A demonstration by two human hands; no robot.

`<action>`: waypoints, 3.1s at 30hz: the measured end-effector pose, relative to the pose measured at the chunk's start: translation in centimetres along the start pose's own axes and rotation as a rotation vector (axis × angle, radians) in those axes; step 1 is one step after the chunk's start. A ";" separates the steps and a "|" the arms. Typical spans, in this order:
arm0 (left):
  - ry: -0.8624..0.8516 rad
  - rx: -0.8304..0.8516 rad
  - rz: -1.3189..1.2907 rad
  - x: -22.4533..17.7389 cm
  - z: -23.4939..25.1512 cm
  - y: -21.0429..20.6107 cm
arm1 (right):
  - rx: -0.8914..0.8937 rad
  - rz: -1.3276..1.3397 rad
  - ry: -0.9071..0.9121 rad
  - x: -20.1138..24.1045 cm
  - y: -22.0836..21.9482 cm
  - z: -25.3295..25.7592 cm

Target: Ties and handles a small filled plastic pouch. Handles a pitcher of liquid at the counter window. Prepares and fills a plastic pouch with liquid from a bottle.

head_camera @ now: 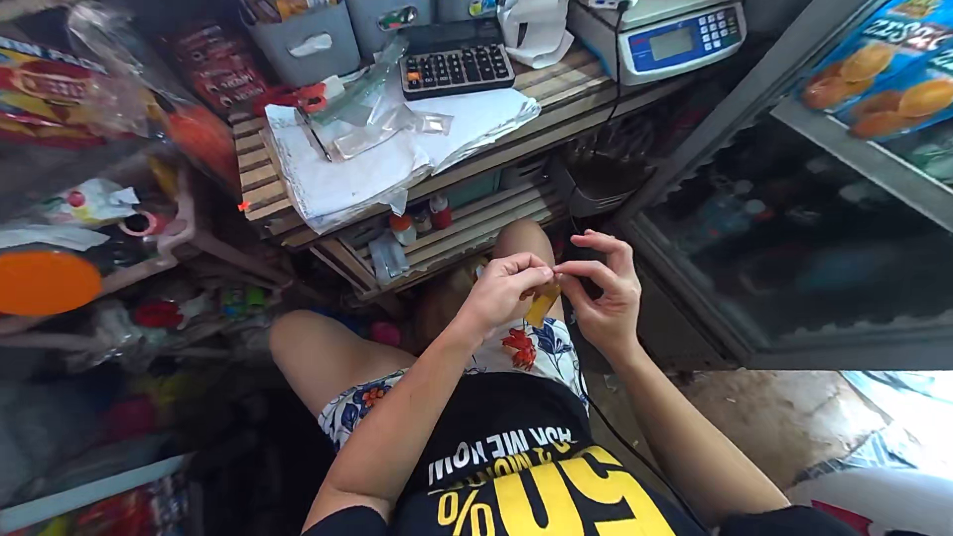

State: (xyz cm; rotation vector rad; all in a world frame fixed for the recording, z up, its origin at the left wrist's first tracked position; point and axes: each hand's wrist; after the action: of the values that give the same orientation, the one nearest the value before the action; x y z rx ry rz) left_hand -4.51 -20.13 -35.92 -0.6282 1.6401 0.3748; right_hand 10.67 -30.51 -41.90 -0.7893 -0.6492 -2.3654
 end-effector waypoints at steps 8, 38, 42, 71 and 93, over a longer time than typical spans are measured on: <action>-0.273 -0.192 0.192 4.1 -0.6 -1.8 | 0.125 -0.109 -0.242 0.8 0.3 -1.2; -0.693 -0.517 1.033 3.9 -0.1 -1.8 | 0.133 -0.208 -0.159 0.7 0.5 0.0; -0.572 -0.453 0.879 3.3 -0.3 -1.2 | 0.175 -0.061 -0.253 0.2 0.6 0.0; -0.124 -0.253 0.066 3.5 -0.7 -1.2 | 0.050 0.196 -0.304 2.4 -1.7 -0.6; -0.366 -0.330 0.520 3.8 -0.6 0.1 | 0.098 -0.037 0.127 0.4 -1.6 -1.8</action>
State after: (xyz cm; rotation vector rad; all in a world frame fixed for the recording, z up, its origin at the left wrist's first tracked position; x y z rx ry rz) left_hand -5.37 -21.09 -39.53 -0.3351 1.3779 1.0914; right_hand 8.65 -30.52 -43.30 -0.5843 -0.7254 -2.3750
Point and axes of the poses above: each hand's wrist, its own z-axis towards the middle knuckle, its own y-axis out of the back of the hand, x = y × z, and after that the axes turned 1 degree about -x, right-handed
